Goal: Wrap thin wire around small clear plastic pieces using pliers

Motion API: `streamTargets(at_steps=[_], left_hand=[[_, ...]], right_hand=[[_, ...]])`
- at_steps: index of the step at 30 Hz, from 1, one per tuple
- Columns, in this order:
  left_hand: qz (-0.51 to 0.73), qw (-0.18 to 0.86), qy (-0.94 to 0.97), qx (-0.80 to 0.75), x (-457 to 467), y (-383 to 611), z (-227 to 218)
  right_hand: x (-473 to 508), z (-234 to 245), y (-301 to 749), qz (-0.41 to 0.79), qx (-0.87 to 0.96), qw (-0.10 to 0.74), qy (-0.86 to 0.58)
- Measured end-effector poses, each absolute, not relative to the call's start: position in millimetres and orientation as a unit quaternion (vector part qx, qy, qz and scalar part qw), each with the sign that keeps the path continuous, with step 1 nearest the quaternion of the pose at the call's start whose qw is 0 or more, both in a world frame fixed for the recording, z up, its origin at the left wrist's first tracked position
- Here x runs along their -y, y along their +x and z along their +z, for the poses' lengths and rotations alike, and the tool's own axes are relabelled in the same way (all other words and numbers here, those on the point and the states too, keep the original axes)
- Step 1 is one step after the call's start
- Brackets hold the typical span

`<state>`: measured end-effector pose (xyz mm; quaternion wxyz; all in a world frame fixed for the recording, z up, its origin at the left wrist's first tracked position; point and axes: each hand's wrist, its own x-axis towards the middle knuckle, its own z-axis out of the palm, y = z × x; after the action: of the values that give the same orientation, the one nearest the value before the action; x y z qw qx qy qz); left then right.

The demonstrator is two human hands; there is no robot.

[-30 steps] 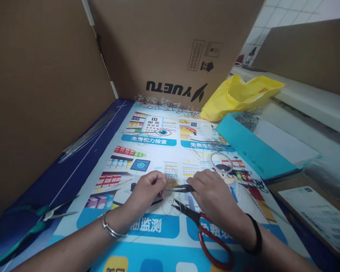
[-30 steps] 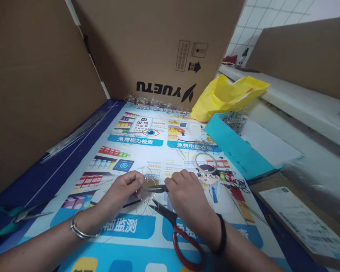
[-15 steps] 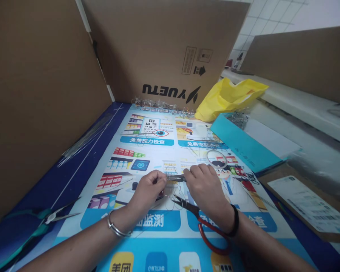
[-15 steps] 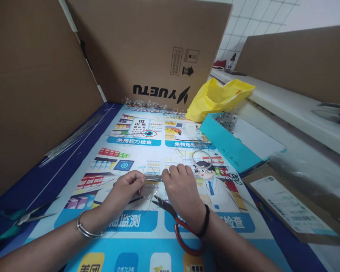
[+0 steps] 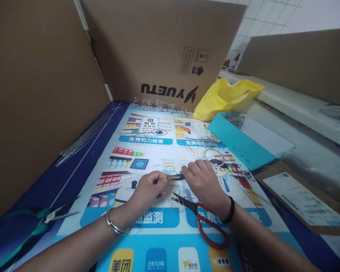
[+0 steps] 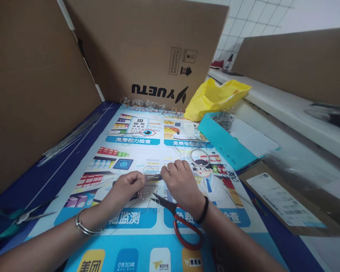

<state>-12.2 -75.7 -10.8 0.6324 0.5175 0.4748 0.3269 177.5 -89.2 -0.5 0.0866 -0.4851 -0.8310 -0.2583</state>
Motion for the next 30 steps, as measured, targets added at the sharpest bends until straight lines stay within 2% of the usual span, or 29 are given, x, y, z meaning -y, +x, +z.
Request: streamTargets(at_steps=[30], left_hand=[[0.266, 0.57, 0.613, -0.479, 74.8, -15.8, -11.5]], right_hand=[[90.2, -4.8, 177.7, -0.175, 0.849, 0.02, -0.499]])
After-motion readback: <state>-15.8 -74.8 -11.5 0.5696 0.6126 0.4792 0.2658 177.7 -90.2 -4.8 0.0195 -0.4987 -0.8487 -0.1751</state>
